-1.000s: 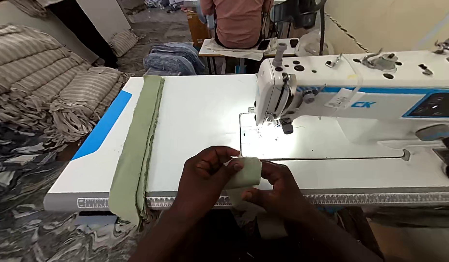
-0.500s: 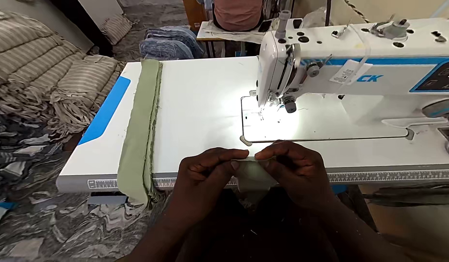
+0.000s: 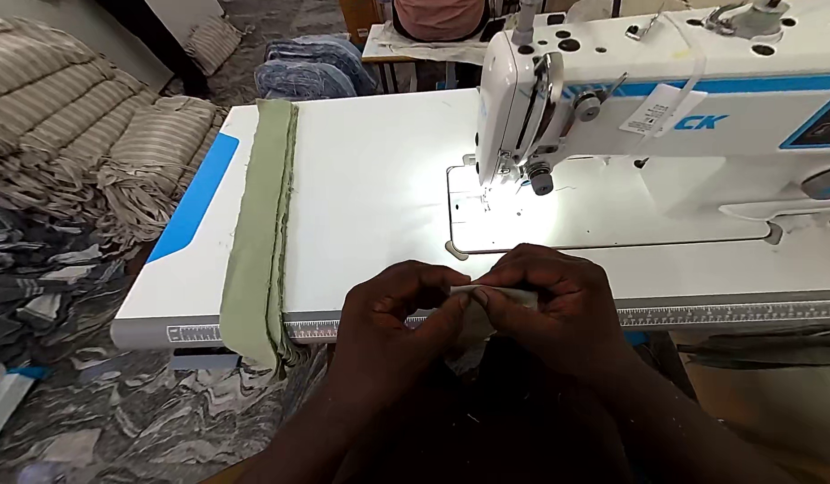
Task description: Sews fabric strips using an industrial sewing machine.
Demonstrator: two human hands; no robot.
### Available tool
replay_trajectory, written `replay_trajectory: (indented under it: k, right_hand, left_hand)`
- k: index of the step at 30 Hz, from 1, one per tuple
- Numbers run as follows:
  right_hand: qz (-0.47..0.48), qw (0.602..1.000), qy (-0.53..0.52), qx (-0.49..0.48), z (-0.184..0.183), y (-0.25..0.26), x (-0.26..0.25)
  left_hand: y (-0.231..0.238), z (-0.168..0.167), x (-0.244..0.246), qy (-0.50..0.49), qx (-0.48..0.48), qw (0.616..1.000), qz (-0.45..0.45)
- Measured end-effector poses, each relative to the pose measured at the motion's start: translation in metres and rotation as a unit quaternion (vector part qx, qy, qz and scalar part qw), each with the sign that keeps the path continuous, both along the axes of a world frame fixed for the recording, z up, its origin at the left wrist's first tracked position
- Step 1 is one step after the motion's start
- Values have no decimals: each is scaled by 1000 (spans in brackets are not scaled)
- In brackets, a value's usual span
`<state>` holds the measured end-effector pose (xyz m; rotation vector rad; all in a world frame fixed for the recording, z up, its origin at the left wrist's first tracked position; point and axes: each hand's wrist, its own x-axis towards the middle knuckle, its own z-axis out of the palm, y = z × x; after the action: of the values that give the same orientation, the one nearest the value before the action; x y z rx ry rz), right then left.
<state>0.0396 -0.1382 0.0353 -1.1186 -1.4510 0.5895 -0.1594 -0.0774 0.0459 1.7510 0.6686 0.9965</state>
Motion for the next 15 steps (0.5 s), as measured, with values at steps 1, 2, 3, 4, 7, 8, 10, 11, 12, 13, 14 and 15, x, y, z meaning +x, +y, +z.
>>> replay_trajectory:
  k: [1, 2, 3, 4, 7, 8, 10, 11, 12, 13, 14, 15]
  right_hand:
    - [-5, 1000, -1, 8, 0, 0, -1]
    - [-12, 1000, -3, 20, -1, 1, -2]
    - [-19, 999, -7, 34, -1, 1, -2]
    - [-29, 998, -13, 51, -1, 1, -3]
    - [-53, 994, -19, 92, -2, 3, -4]
    - [-63, 993, -13, 98, -3, 4, -3]
    - [-86, 992, -11, 95, -4, 5, 2]
    - [-84, 993, -12, 85, -4, 4, 4]
    - [-73, 994, -13, 74, -4, 3, 6]
    - [-59, 996, -14, 67, -4, 2, 7]
    - [-47, 997, -17, 61, -4, 2, 7]
    - [-37, 998, -19, 56, -4, 1, 6]
  left_hand:
    - [-1, 0, 2, 1, 3, 1000, 20]
    - [-2, 0, 4, -6, 7, 999, 36]
    - [-3, 0, 6, -19, 17, 998, 52]
    - [-4, -2, 9, -29, 41, 996, 70]
    - [-7, -12, 16, 40, 237, 962, 132]
    - [-10, -14, 18, 70, 287, 946, 131]
    - [-12, -14, 18, 81, 282, 951, 94]
    - [-8, -11, 14, 74, 244, 964, 72]
    - [-2, -5, 10, 68, 197, 977, 40]
    - [4, 0, 6, 66, 162, 985, 3]
    - [10, 4, 3, 67, 151, 986, -26]
    - [13, 6, 1, 72, 165, 983, -39]
